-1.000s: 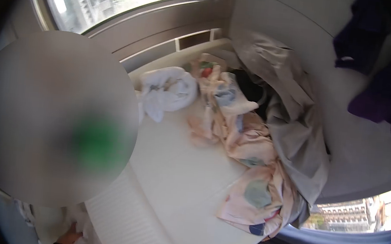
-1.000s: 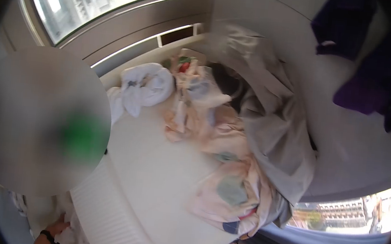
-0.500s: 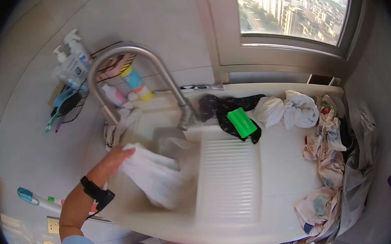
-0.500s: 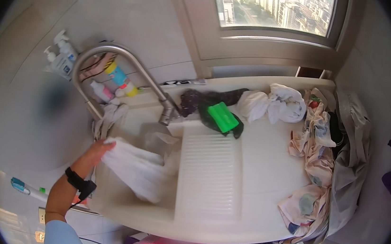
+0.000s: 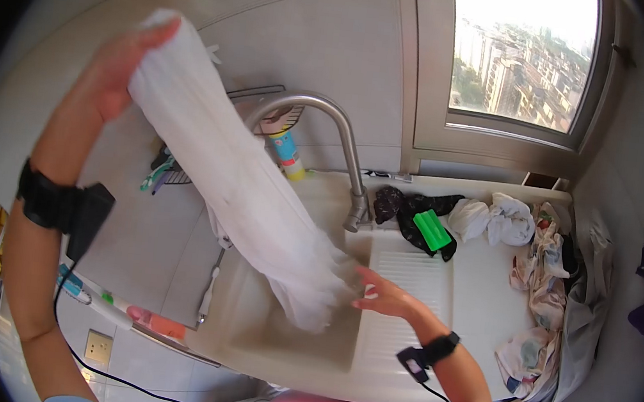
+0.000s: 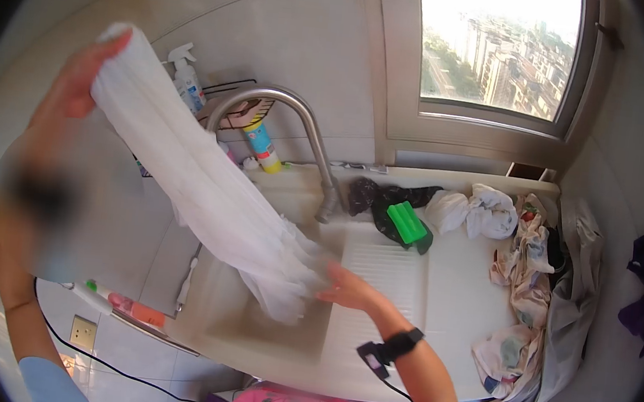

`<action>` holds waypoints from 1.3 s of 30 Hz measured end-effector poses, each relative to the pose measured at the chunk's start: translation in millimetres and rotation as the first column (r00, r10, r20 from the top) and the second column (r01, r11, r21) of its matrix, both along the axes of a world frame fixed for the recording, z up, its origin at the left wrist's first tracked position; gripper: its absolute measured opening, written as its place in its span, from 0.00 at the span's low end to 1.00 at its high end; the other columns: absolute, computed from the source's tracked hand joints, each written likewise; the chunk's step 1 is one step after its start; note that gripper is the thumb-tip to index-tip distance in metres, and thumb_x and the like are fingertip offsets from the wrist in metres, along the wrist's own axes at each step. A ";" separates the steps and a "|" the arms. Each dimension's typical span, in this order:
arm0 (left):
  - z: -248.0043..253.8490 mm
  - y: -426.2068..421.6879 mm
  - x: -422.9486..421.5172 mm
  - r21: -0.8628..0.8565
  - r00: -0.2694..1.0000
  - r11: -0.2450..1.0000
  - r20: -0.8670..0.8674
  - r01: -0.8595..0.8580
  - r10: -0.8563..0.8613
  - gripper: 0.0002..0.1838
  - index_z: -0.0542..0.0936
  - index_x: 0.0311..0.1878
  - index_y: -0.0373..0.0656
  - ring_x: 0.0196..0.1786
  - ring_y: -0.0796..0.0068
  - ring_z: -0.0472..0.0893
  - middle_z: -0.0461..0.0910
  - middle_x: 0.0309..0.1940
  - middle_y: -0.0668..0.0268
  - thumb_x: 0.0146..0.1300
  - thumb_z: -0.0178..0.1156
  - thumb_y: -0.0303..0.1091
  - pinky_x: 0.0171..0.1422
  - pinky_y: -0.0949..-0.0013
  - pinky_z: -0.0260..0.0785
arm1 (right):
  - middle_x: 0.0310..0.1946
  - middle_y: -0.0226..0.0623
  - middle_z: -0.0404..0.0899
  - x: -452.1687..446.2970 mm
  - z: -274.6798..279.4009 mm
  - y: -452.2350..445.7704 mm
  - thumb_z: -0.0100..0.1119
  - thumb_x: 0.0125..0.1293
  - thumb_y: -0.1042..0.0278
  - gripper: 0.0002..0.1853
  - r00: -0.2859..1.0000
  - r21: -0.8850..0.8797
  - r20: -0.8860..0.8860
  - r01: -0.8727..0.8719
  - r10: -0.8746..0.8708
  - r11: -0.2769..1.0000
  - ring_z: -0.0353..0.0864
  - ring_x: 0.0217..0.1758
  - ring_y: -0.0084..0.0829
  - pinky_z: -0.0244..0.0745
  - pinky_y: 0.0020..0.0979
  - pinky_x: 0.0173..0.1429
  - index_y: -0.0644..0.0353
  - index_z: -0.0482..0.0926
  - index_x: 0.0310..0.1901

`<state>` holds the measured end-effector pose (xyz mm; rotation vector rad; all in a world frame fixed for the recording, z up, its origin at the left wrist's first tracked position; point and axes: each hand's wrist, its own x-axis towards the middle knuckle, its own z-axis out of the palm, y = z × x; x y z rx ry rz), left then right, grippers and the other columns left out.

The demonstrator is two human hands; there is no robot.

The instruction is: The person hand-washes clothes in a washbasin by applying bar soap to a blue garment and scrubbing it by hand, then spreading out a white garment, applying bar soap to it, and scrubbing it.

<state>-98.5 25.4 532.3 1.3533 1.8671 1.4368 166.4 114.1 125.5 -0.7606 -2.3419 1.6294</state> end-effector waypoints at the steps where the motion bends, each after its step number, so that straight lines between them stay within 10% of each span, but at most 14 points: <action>1: 17.7 -1.9 -3.3 0.025 0.999 0.999 -0.023 0.038 -0.037 0.21 0.74 0.42 0.37 0.40 0.71 0.77 0.77 0.38 0.63 0.55 0.58 0.46 0.48 0.70 0.69 | 0.55 0.48 0.64 -18.4 -14.3 0.2 0.65 0.48 0.57 0.41 0.996 0.133 -0.091 0.012 0.000 0.991 0.69 0.53 0.40 0.66 0.34 0.54 0.56 0.55 0.62; 7: 95.0 -16.0 -25.0 0.125 0.992 0.984 -0.027 0.128 -0.126 0.18 0.74 0.42 0.41 0.39 0.75 0.77 0.77 0.36 0.67 0.56 0.58 0.45 0.47 0.72 0.69 | 0.53 0.46 0.65 -113.3 -65.2 -10.8 0.60 0.53 0.54 0.34 0.967 0.434 -0.101 0.253 -0.232 0.865 0.69 0.52 0.43 0.69 0.43 0.52 0.61 0.60 0.58; 8: 101.8 -19.9 -35.6 0.131 0.992 0.983 -0.010 0.130 -0.130 0.18 0.74 0.42 0.41 0.39 0.75 0.76 0.77 0.36 0.67 0.56 0.57 0.45 0.48 0.71 0.68 | 0.53 0.45 0.66 -114.3 -66.8 -6.1 0.58 0.54 0.56 0.30 0.944 0.030 -0.116 0.313 -0.308 0.949 0.70 0.51 0.42 0.70 0.44 0.50 0.61 0.62 0.56; 10: 106.0 -28.8 -55.5 0.139 0.994 0.985 0.021 0.100 -0.104 0.19 0.74 0.42 0.40 0.40 0.75 0.76 0.77 0.37 0.66 0.56 0.58 0.46 0.48 0.70 0.69 | 0.51 0.41 0.68 -109.4 -39.1 1.3 0.54 0.57 0.59 0.24 0.893 -0.725 -0.043 0.280 -0.447 0.629 0.71 0.50 0.39 0.73 0.46 0.45 0.61 0.66 0.53; 18: 53.9 -55.6 -89.2 0.106 0.994 0.989 0.050 -0.104 0.099 0.22 0.73 0.45 0.39 0.42 0.72 0.76 0.77 0.40 0.65 0.56 0.57 0.48 0.50 0.71 0.67 | 0.46 0.36 0.70 -51.2 111.2 28.1 0.51 0.59 0.64 0.19 0.657 -0.673 -0.560 -0.004 -0.505 0.740 0.74 0.45 0.30 0.76 0.39 0.41 0.62 0.67 0.51; 23: 7.1 -67.3 -113.8 0.118 0.968 0.965 0.115 -0.235 0.222 0.25 0.72 0.48 0.37 0.45 0.71 0.76 0.76 0.43 0.63 0.56 0.56 0.49 0.51 0.72 0.65 | 0.40 0.38 0.75 21.4 196.1 31.7 0.41 0.63 0.63 0.15 0.421 -0.624 -0.650 0.180 -0.633 0.760 0.75 0.45 0.33 0.76 0.39 0.42 0.61 0.69 0.47; 32: -156.8 -40.4 -89.6 0.094 0.972 0.995 0.233 0.012 -0.034 0.20 0.70 0.48 0.40 0.45 0.75 0.74 0.75 0.42 0.65 0.53 0.61 0.37 0.50 0.73 0.66 | 0.50 0.40 0.71 202.9 190.4 77.7 0.34 0.65 0.61 0.19 0.177 -0.598 -0.695 0.396 -0.697 0.697 0.68 0.55 0.37 0.64 0.43 0.56 0.63 0.68 0.50; 39: -374.8 -43.0 -26.5 -0.191 0.848 0.885 0.427 0.424 -0.314 0.17 0.67 0.34 0.46 0.39 0.84 0.67 0.64 0.31 0.75 0.43 0.64 0.22 0.44 0.78 0.63 | 0.36 0.31 0.76 318.4 1.0 60.2 0.39 0.63 0.59 0.15 0.185 -0.592 -0.377 0.705 -0.908 0.390 0.74 0.39 0.25 0.70 0.30 0.41 0.57 0.71 0.44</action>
